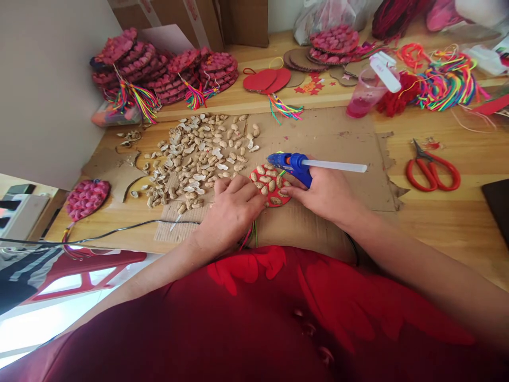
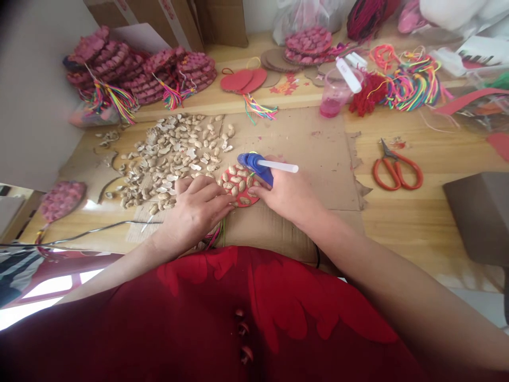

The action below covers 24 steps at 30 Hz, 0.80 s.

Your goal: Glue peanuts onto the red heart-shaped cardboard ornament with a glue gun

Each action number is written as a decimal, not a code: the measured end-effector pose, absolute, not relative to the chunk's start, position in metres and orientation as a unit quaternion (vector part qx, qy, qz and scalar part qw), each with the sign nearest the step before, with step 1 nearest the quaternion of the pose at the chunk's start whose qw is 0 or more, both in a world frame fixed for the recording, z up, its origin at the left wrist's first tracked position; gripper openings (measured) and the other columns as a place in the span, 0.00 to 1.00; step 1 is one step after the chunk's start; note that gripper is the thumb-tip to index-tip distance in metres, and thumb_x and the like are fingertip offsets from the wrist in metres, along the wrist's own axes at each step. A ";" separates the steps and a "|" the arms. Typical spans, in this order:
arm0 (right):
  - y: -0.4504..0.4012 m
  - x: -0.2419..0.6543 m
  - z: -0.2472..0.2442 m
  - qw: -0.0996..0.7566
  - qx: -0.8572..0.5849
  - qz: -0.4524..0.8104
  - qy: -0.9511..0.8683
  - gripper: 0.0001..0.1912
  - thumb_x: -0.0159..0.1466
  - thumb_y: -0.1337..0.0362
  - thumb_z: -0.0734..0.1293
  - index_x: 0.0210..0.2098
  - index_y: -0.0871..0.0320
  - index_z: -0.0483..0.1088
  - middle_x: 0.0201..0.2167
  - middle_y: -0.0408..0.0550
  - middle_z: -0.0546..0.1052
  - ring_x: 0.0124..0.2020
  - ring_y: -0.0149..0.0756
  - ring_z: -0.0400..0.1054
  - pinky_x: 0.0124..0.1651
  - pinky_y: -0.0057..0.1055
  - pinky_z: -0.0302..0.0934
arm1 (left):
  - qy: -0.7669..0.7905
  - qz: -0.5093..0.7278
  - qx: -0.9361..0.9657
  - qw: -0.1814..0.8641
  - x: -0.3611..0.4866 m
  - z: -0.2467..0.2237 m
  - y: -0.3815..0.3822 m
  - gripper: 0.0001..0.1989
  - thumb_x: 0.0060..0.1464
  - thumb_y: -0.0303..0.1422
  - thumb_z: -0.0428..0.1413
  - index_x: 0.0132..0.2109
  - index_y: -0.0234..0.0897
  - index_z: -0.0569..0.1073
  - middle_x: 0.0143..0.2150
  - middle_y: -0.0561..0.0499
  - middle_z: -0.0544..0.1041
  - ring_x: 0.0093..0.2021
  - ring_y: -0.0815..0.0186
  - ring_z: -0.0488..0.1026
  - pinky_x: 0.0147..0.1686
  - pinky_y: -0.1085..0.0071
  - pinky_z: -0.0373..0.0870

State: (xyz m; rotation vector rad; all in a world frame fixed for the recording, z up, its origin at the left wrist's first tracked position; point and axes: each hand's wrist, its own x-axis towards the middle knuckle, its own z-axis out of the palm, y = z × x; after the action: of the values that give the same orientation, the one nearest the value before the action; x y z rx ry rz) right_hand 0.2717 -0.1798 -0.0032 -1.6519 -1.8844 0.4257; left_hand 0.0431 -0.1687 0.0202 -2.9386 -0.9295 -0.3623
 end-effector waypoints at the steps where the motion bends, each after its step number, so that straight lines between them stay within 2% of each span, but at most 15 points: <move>1: -0.180 0.271 -0.003 0.295 -0.627 0.159 -0.703 0.27 0.57 0.58 0.76 0.54 0.59 0.72 0.48 0.57 0.80 0.49 0.56 0.75 0.48 0.46 0.68 | -0.298 -0.120 -0.947 0.018 0.043 0.020 -0.168 0.07 0.66 0.33 0.55 0.44 0.38 0.78 0.38 0.47 0.79 0.45 0.56 0.69 0.45 0.58 0.60; 4: -0.180 0.271 -0.003 0.297 -0.630 0.159 -0.700 0.26 0.57 0.57 0.76 0.53 0.57 0.73 0.47 0.54 0.81 0.47 0.53 0.75 0.48 0.43 0.68 | -0.306 -0.164 -0.938 -0.008 0.040 0.021 -0.168 0.06 0.64 0.33 0.58 0.43 0.39 0.79 0.39 0.48 0.80 0.46 0.56 0.70 0.46 0.57 0.60; 6: -0.179 0.272 -0.003 0.300 -0.628 0.159 -0.701 0.24 0.57 0.57 0.75 0.52 0.57 0.74 0.46 0.55 0.81 0.47 0.52 0.76 0.48 0.43 0.68 | -0.325 -0.213 -0.918 -0.073 0.037 0.025 -0.167 0.04 0.60 0.33 0.61 0.41 0.40 0.80 0.38 0.49 0.80 0.45 0.57 0.71 0.47 0.58 0.60; 8: -0.178 0.274 -0.003 0.303 -0.630 0.164 -0.696 0.23 0.57 0.56 0.75 0.50 0.58 0.75 0.45 0.56 0.81 0.48 0.53 0.76 0.48 0.43 0.67 | -0.351 -0.262 -0.877 -0.196 0.033 0.029 -0.168 0.04 0.58 0.34 0.64 0.39 0.40 0.81 0.36 0.50 0.80 0.42 0.60 0.73 0.47 0.60 0.62; 11: -0.178 0.277 -0.002 0.304 -0.659 0.191 -0.661 0.21 0.57 0.53 0.75 0.45 0.59 0.77 0.41 0.56 0.82 0.43 0.54 0.76 0.45 0.45 0.68 | -0.391 -0.287 -0.753 -0.445 0.029 0.035 -0.169 0.07 0.55 0.37 0.66 0.39 0.39 0.82 0.35 0.51 0.80 0.37 0.65 0.73 0.42 0.67 0.65; 13: -0.180 0.278 0.001 0.317 -0.679 0.223 -0.624 0.18 0.57 0.52 0.74 0.40 0.59 0.78 0.34 0.54 0.82 0.37 0.51 0.77 0.41 0.44 0.68 | -0.403 -0.299 -0.625 -0.598 0.029 0.037 -0.171 0.10 0.51 0.39 0.69 0.37 0.39 0.82 0.33 0.52 0.79 0.34 0.68 0.72 0.38 0.70 0.64; 15: -0.185 0.277 0.006 0.359 -0.667 0.250 -0.603 0.17 0.58 0.52 0.73 0.40 0.58 0.78 0.32 0.50 0.81 0.34 0.46 0.76 0.39 0.41 0.67 | -0.388 -0.325 -0.502 -0.701 0.029 0.038 -0.171 0.13 0.45 0.40 0.71 0.34 0.37 0.82 0.31 0.53 0.78 0.33 0.70 0.70 0.36 0.72 0.63; 17: -0.195 0.274 0.015 0.397 -0.655 0.279 -0.580 0.19 0.60 0.49 0.71 0.41 0.56 0.77 0.30 0.47 0.80 0.30 0.40 0.73 0.34 0.36 0.66 | -0.359 -0.340 -0.425 -0.758 0.029 0.040 -0.172 0.15 0.42 0.41 0.73 0.31 0.35 0.81 0.29 0.53 0.75 0.33 0.70 0.69 0.36 0.73 0.63; 20: -0.219 0.266 0.031 0.408 -0.618 0.390 -0.548 0.19 0.62 0.46 0.69 0.40 0.56 0.75 0.24 0.42 0.75 0.20 0.31 0.65 0.23 0.30 0.60 | -0.311 -0.342 -0.382 -0.800 0.026 0.041 -0.172 0.16 0.43 0.41 0.72 0.29 0.34 0.79 0.29 0.52 0.73 0.35 0.69 0.70 0.36 0.74 0.63; 22: -0.237 0.261 0.042 0.432 -0.580 0.423 -0.546 0.17 0.65 0.48 0.67 0.38 0.55 0.73 0.18 0.39 0.69 0.19 0.30 0.63 0.23 0.29 0.58 | -0.283 -0.348 -0.370 -0.814 0.024 0.041 -0.172 0.15 0.44 0.41 0.72 0.29 0.35 0.78 0.30 0.53 0.72 0.36 0.69 0.70 0.36 0.74 0.63; 24: -0.255 0.257 0.053 0.453 -0.540 0.456 -0.543 0.15 0.66 0.49 0.67 0.39 0.54 0.74 0.19 0.39 0.69 0.19 0.30 0.63 0.22 0.28 0.59 | -0.269 -0.357 -0.362 -0.818 0.022 0.040 -0.172 0.15 0.45 0.40 0.71 0.29 0.36 0.77 0.30 0.53 0.71 0.35 0.69 0.70 0.35 0.74 0.63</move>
State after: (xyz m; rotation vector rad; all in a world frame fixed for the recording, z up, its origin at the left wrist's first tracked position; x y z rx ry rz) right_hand 0.2573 -0.2548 0.0528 -1.3328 -1.3406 1.1258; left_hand 0.0216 -0.1724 0.0400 -3.1843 -2.3630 -3.1396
